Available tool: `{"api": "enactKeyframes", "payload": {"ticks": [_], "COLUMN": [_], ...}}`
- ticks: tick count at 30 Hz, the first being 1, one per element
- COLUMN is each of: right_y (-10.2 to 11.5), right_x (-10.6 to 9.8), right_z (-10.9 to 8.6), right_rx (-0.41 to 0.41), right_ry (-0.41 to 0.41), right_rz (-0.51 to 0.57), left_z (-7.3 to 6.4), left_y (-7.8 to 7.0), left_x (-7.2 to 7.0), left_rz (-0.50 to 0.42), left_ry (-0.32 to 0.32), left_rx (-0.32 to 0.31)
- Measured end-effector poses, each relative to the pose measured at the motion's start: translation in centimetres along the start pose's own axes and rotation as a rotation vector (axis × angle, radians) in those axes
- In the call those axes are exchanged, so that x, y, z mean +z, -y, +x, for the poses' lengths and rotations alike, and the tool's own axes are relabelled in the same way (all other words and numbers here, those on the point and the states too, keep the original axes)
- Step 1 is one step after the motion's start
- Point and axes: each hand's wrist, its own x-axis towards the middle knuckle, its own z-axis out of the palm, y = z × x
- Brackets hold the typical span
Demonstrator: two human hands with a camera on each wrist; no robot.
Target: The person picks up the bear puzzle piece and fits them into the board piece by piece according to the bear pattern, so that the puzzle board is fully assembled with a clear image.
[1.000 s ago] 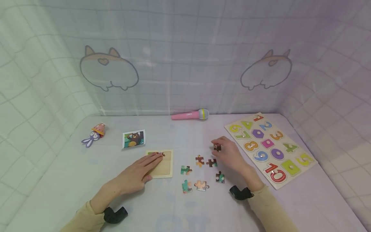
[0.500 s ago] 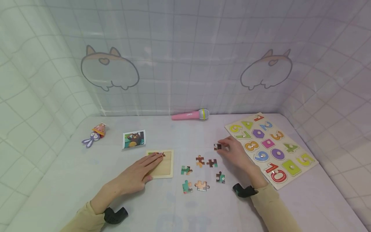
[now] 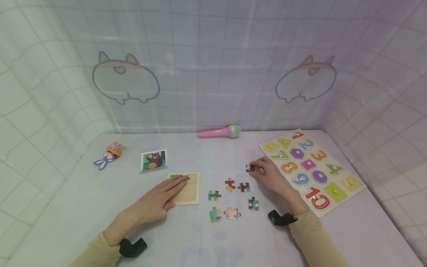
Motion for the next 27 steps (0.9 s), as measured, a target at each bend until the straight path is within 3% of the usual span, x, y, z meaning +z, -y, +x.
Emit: {"api": "enactKeyframes", "payload": {"ticks": [27], "right_y": [-0.26], "right_x": [-0.28], "right_z": [0.10], "right_rx": [0.030], "right_ry": [0.018], "right_rz": [0.034], "left_z": [-0.03], "left_y": [0.07], "left_x": [0.02], "left_rz": [0.004], "left_ry": [0.000], "left_rx": [0.002]}}
